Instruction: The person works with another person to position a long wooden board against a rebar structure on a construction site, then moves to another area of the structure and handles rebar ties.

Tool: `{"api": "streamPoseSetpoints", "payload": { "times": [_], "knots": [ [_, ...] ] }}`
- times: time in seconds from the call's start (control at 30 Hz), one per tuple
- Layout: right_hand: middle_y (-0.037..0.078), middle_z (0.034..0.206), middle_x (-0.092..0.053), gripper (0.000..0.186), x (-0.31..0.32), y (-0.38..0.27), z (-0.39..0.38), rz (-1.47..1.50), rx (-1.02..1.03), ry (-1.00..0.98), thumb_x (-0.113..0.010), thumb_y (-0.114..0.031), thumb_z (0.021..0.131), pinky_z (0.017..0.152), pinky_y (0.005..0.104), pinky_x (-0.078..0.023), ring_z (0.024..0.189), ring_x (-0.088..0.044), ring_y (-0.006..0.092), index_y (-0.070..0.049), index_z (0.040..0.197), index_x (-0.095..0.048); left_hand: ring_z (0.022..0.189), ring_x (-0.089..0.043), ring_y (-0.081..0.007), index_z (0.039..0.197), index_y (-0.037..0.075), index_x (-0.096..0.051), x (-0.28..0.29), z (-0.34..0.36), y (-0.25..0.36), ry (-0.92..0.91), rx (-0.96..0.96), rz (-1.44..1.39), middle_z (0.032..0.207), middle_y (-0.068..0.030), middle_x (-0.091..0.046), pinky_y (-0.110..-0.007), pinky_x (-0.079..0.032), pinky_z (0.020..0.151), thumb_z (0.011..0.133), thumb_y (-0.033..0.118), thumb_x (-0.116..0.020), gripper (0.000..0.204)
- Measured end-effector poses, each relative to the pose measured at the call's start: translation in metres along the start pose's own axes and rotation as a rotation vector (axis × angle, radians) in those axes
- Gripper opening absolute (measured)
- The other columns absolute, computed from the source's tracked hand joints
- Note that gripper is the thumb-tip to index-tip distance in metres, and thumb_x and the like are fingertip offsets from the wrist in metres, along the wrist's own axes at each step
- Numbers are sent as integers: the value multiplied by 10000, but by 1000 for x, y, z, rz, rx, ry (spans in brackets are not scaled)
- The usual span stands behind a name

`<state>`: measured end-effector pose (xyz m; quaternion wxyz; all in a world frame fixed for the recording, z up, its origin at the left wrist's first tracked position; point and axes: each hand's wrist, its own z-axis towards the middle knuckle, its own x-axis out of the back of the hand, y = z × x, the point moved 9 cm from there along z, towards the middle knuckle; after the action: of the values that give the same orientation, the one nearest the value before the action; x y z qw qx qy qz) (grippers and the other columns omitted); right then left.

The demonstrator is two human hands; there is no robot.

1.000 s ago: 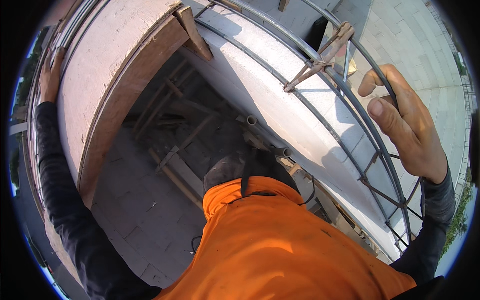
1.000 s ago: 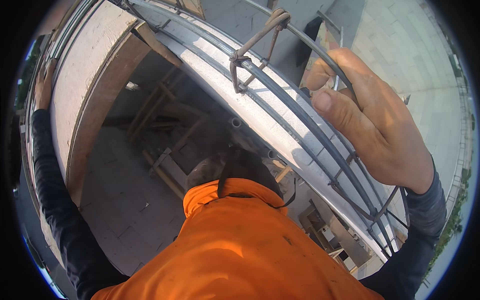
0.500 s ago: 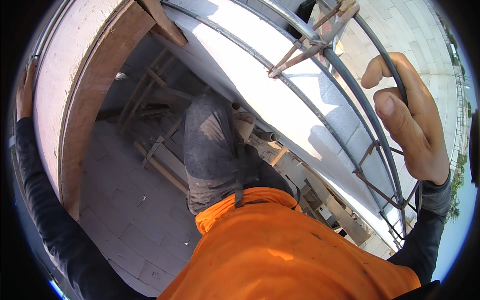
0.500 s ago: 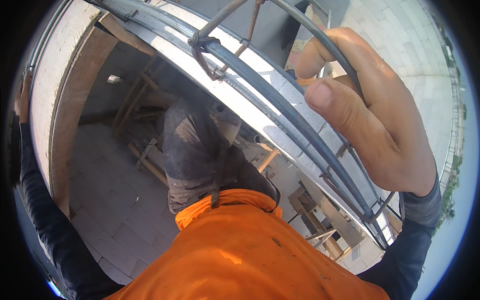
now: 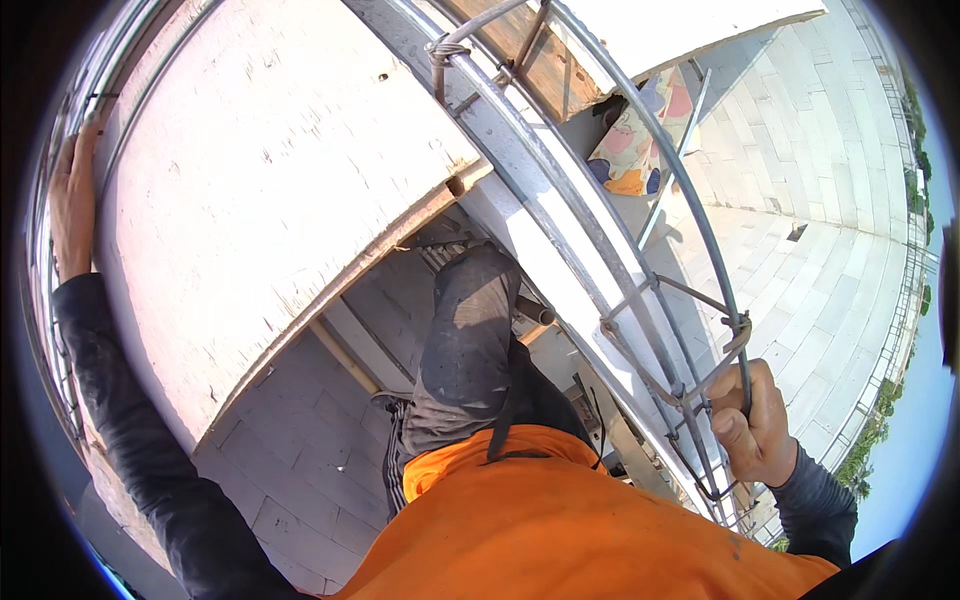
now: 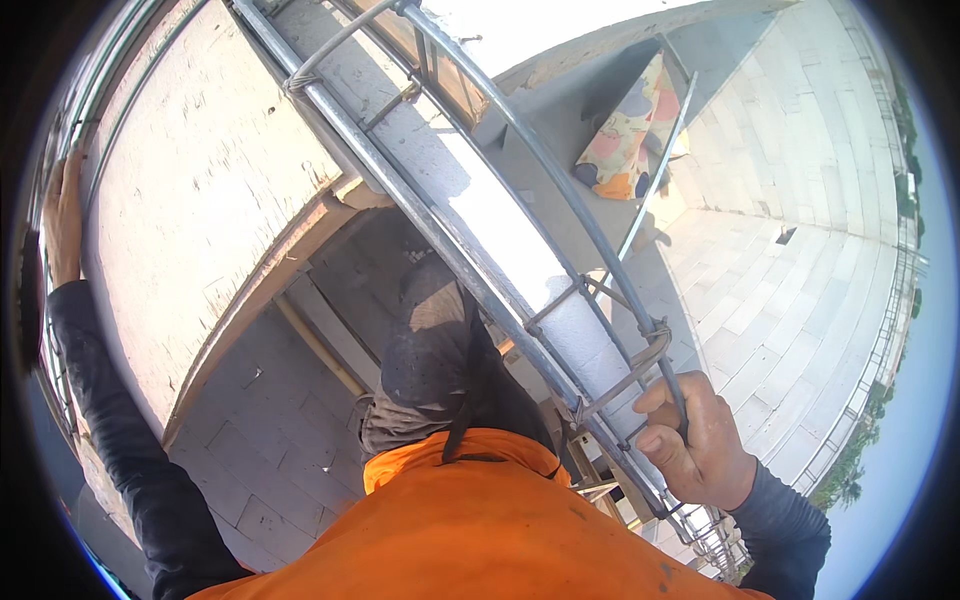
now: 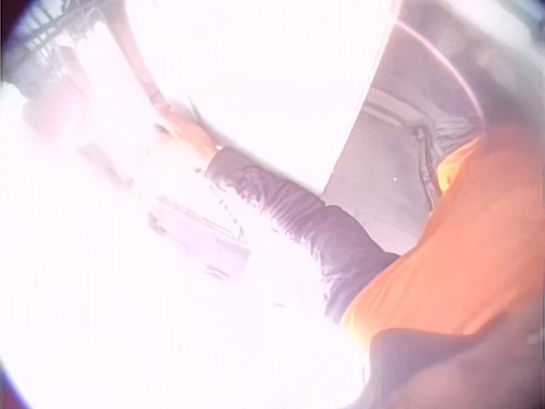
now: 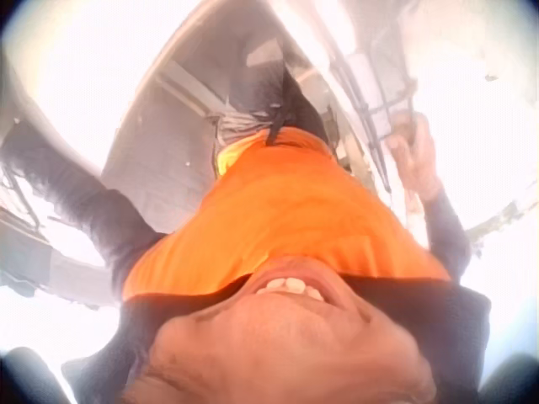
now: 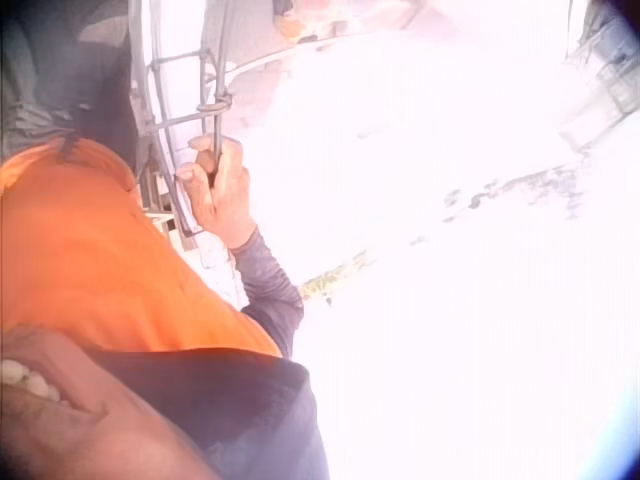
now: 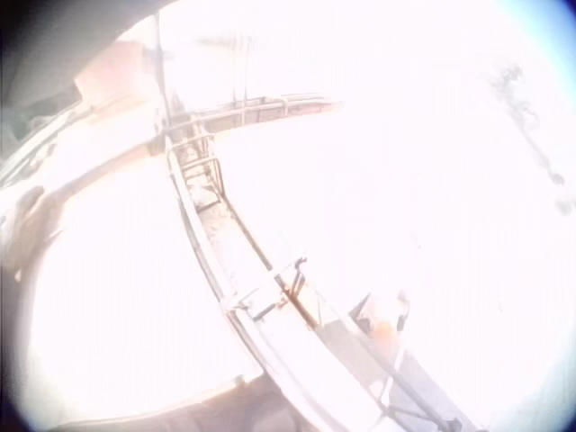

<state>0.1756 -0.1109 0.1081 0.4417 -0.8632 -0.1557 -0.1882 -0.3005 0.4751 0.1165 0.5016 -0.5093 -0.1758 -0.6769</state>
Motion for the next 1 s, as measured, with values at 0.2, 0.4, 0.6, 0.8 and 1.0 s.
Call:
{"api": "streamPoseSetpoints", "payload": {
  "times": [0.2,0.4,0.6,0.8,1.0],
  "knots": [
    [12,639,-473,653,5,-4,22,105,-99,-29,-681,-586,912,538,271,-353,565,-438,93,-17,1190,-523,1045,-691,-272,1222,20,-688,33,-9,54,-97,390,-477,1152,-174,-720,-355,-510,941,979,536,-590,578],
    [15,610,-464,547,5,-1,24,65,-147,-48,-634,-550,944,553,298,-381,562,-446,117,-23,1089,-611,1016,-702,-369,1145,-26,-699,57,5,77,-30,394,-377,1094,-256,-716,-424,-520,912,960,535,-607,598],
    [172,653,-583,511,14,-17,21,-60,-95,-76,-504,-521,1021,573,415,-466,613,-641,382,-24,1073,-610,910,-644,-321,1011,25,-669,73,9,85,-14,309,-337,930,-155,-693,-417,-432,870,979,511,-578,495],
    [176,642,-596,445,19,-29,17,-16,57,52,-476,-459,1050,583,432,-483,626,-651,413,-33,1045,-606,943,-604,-292,1013,68,-630,66,7,84,-107,335,-312,939,-101,-660,-417,-406,882,984,475,-576,412],
    [198,632,-593,406,17,-19,13,-135,102,127,-504,-431,1040,572,475,-472,653,-648,439,-37,1046,-600,994,-577,-281,1059,77,-614,75,9,83,-92,330,-313,1001,-85,-630,-422,-395,924,1014,405,-554,337]
  ]
}}
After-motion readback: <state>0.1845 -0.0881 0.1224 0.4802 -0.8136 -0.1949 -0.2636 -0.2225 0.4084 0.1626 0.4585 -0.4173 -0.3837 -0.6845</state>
